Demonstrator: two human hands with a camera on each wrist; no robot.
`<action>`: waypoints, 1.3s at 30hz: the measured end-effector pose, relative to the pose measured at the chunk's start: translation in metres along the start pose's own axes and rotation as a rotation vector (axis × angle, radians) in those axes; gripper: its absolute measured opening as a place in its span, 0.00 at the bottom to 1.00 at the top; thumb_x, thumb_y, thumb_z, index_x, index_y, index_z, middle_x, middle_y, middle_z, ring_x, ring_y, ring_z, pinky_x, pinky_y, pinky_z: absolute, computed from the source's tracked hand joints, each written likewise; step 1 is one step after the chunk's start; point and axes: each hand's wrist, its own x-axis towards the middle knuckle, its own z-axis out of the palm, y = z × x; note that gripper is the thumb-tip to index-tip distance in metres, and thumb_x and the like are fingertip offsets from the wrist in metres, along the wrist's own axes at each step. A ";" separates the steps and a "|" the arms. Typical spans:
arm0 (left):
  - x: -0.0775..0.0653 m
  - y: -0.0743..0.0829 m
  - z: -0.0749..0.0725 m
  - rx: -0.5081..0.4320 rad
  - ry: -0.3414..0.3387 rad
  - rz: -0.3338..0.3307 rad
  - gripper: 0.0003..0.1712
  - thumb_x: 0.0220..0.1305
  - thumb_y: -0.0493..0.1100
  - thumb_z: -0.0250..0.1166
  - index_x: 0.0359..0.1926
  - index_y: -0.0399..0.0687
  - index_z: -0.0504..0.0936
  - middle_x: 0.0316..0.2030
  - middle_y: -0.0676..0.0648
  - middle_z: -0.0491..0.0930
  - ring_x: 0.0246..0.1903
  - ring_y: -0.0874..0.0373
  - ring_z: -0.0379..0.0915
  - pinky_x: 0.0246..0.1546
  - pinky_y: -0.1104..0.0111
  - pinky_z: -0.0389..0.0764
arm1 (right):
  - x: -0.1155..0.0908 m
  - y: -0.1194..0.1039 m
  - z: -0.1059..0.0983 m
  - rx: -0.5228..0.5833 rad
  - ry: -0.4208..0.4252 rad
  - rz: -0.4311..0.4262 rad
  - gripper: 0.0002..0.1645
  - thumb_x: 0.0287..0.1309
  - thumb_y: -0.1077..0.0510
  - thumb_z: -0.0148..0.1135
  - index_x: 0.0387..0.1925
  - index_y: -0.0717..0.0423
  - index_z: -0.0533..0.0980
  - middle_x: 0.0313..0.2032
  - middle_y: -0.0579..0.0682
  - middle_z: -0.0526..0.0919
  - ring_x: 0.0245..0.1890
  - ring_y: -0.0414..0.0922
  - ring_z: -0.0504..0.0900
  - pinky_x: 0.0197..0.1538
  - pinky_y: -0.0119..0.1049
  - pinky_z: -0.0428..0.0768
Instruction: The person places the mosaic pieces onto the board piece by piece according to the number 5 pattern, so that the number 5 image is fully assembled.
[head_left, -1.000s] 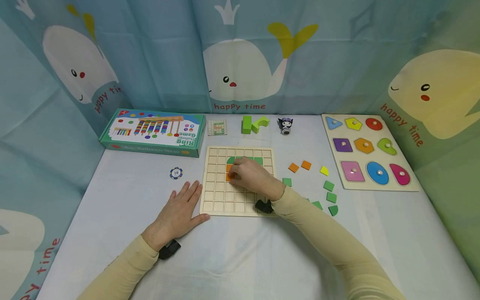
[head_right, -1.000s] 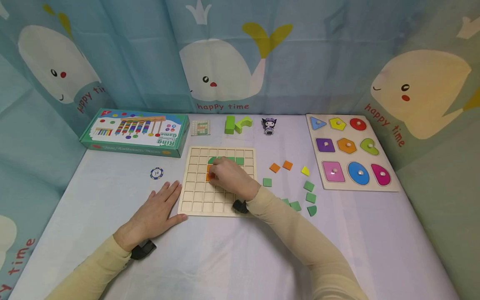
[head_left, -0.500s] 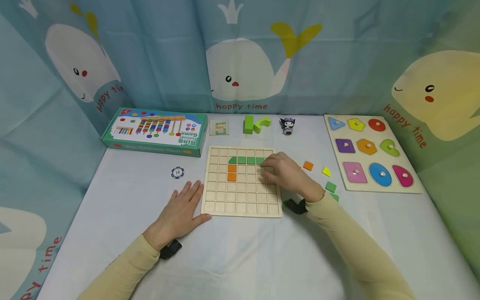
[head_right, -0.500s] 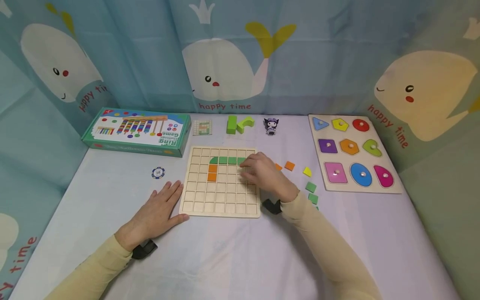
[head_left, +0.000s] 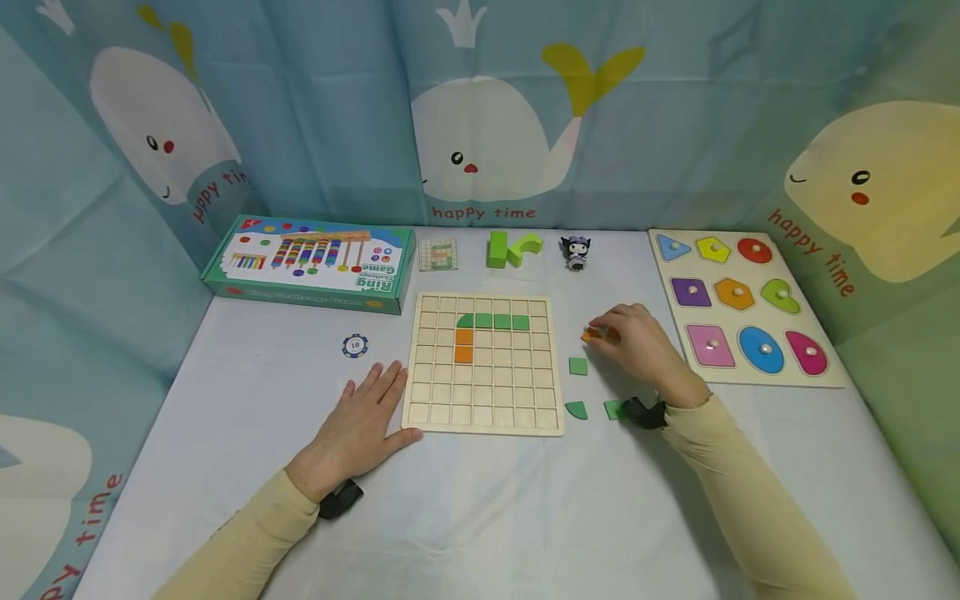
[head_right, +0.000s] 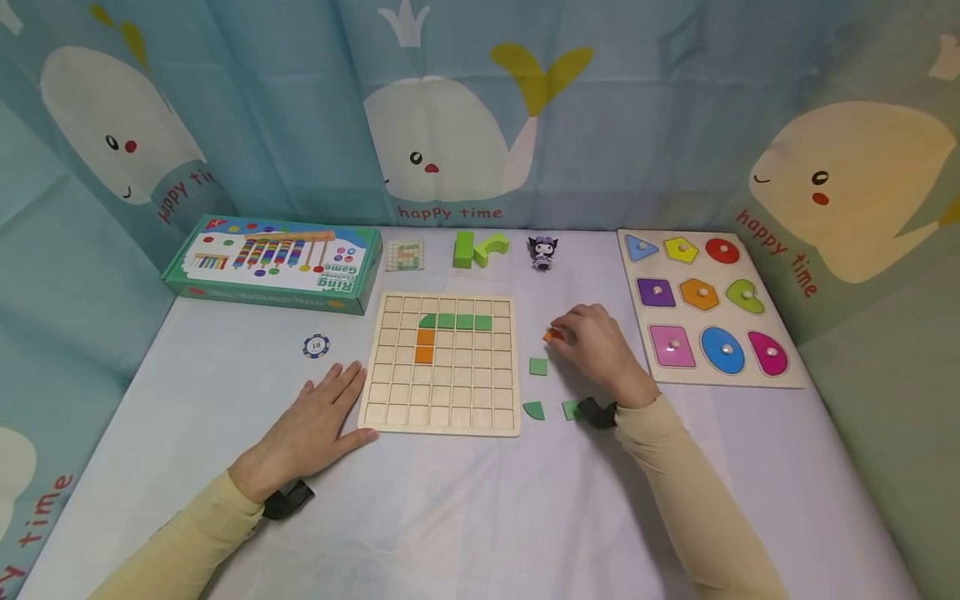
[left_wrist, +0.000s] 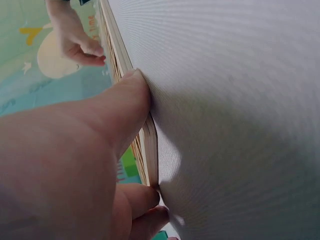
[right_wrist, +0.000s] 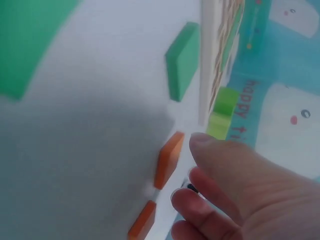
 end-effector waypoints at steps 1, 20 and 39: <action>0.000 0.000 0.000 0.001 0.002 0.001 0.51 0.65 0.64 0.60 0.73 0.32 0.56 0.73 0.36 0.52 0.71 0.37 0.45 0.60 0.36 0.56 | -0.001 0.001 0.000 -0.008 -0.001 0.004 0.13 0.53 0.63 0.73 0.40 0.67 0.84 0.36 0.59 0.82 0.37 0.55 0.73 0.43 0.49 0.68; -0.001 0.001 0.001 -0.005 0.004 -0.001 0.51 0.64 0.64 0.61 0.73 0.32 0.56 0.73 0.35 0.52 0.71 0.37 0.45 0.60 0.36 0.56 | -0.004 0.000 0.010 -0.098 0.037 0.083 0.16 0.48 0.58 0.77 0.36 0.67 0.85 0.35 0.60 0.77 0.37 0.57 0.70 0.37 0.50 0.67; 0.000 0.001 0.000 -0.003 -0.004 -0.006 0.51 0.64 0.64 0.61 0.73 0.33 0.55 0.73 0.36 0.51 0.71 0.37 0.44 0.60 0.36 0.55 | 0.019 -0.028 0.000 0.136 -0.052 0.027 0.13 0.57 0.60 0.67 0.41 0.65 0.82 0.38 0.56 0.84 0.43 0.54 0.76 0.49 0.51 0.72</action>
